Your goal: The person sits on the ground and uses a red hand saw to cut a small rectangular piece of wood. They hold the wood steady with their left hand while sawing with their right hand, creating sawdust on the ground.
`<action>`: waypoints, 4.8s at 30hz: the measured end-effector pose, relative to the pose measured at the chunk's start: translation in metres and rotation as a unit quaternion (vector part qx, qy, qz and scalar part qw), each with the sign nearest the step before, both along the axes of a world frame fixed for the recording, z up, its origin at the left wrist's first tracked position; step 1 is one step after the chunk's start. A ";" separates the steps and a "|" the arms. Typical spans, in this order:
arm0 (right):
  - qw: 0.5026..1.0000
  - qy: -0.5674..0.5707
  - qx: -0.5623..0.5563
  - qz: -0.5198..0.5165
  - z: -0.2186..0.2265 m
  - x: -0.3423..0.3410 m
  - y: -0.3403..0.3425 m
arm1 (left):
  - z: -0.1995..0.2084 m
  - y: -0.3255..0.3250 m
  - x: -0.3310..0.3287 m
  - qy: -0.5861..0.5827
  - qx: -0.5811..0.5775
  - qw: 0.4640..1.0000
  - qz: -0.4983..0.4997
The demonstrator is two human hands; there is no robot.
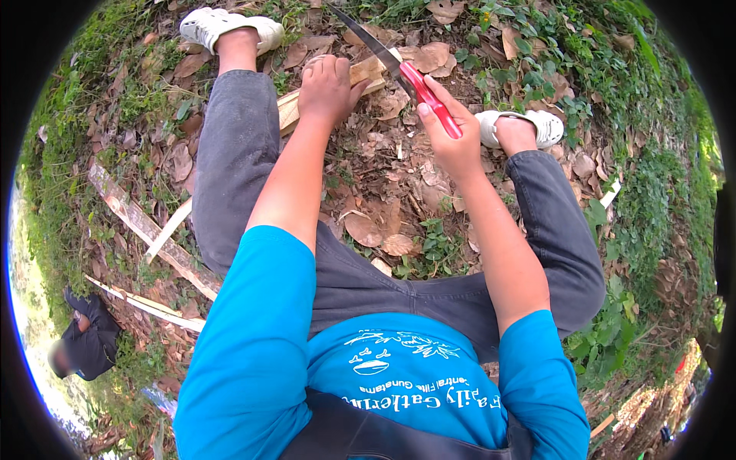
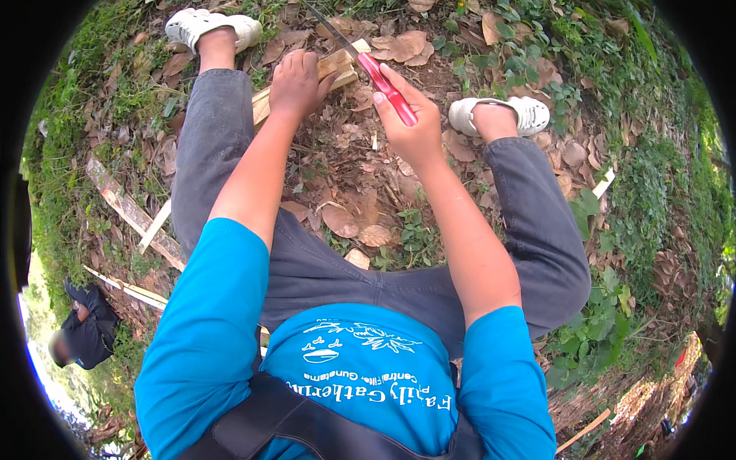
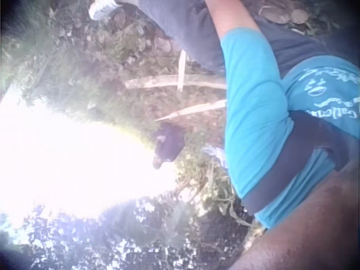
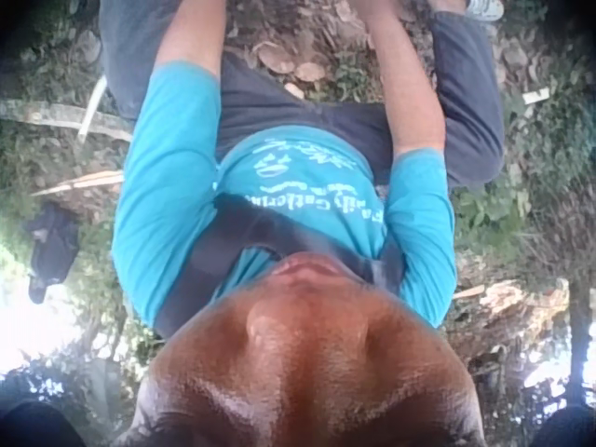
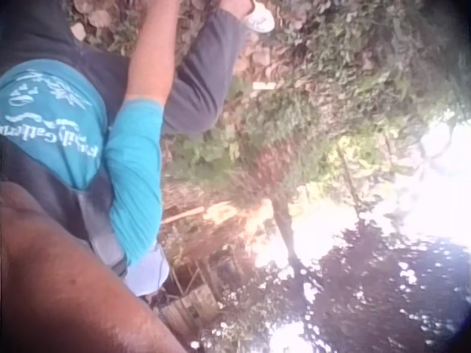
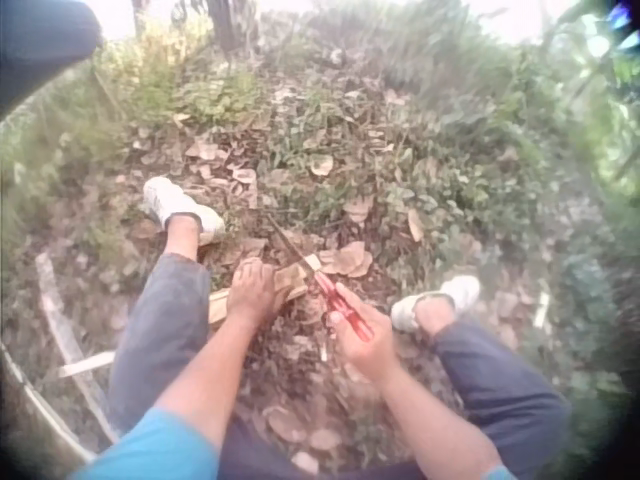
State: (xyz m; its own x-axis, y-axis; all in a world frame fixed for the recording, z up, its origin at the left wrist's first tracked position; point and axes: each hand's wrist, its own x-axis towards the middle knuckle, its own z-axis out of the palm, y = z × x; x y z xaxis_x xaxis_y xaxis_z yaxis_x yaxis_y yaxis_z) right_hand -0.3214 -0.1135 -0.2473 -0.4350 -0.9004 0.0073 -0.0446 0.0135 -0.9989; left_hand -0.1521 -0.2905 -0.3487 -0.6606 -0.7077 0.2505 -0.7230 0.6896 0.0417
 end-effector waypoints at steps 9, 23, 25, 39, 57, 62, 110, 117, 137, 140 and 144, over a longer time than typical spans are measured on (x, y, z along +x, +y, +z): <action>0.998 0.063 -0.010 0.021 -0.001 0.013 -0.015 | 0.000 -0.017 0.005 0.033 0.076 0.997 0.006; 0.979 0.167 0.087 0.081 0.103 -0.002 0.056 | -0.005 -0.044 0.012 0.055 0.165 0.985 0.005; 0.974 0.193 0.069 0.091 0.107 -0.006 0.056 | -0.008 -0.041 0.013 0.056 0.150 0.987 0.000; 0.987 0.139 0.059 0.049 0.042 0.009 -0.007 | -0.001 -0.022 0.005 0.003 0.085 0.996 -0.012; 0.985 0.172 -0.016 -0.003 -0.018 0.017 -0.063 | 0.005 -0.020 0.003 0.001 0.110 0.994 -0.005; 0.980 0.168 0.105 0.013 0.041 0.024 0.072 | 0.006 -0.021 0.011 0.077 0.152 0.985 -0.008; 0.970 0.118 0.210 0.018 0.075 0.008 0.124 | 0.020 -0.003 -0.010 0.020 0.168 0.976 0.139; 0.981 0.170 0.068 0.067 0.017 0.008 0.029 | 0.010 0.008 -0.004 0.035 0.091 0.990 0.103; 0.971 0.225 0.035 0.074 0.011 0.005 0.058 | 0.005 0.010 -0.004 0.046 0.083 0.991 0.099; 0.970 0.236 -0.056 0.030 -0.037 0.010 -0.070 | 0.010 0.005 -0.015 0.056 0.054 0.993 0.089; 0.983 0.068 -0.130 0.106 -0.029 0.027 -0.105 | 0.011 -0.004 -0.010 0.031 0.071 0.990 0.116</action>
State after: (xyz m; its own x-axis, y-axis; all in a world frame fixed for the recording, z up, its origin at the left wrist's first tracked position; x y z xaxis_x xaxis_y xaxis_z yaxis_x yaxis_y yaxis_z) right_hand -0.2943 -0.2185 -0.2761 -0.2161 -0.9307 0.2953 -0.1525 -0.2665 -0.9517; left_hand -0.1621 -0.2950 -0.3378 -0.4620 -0.8698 0.1733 -0.8544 0.4889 0.1758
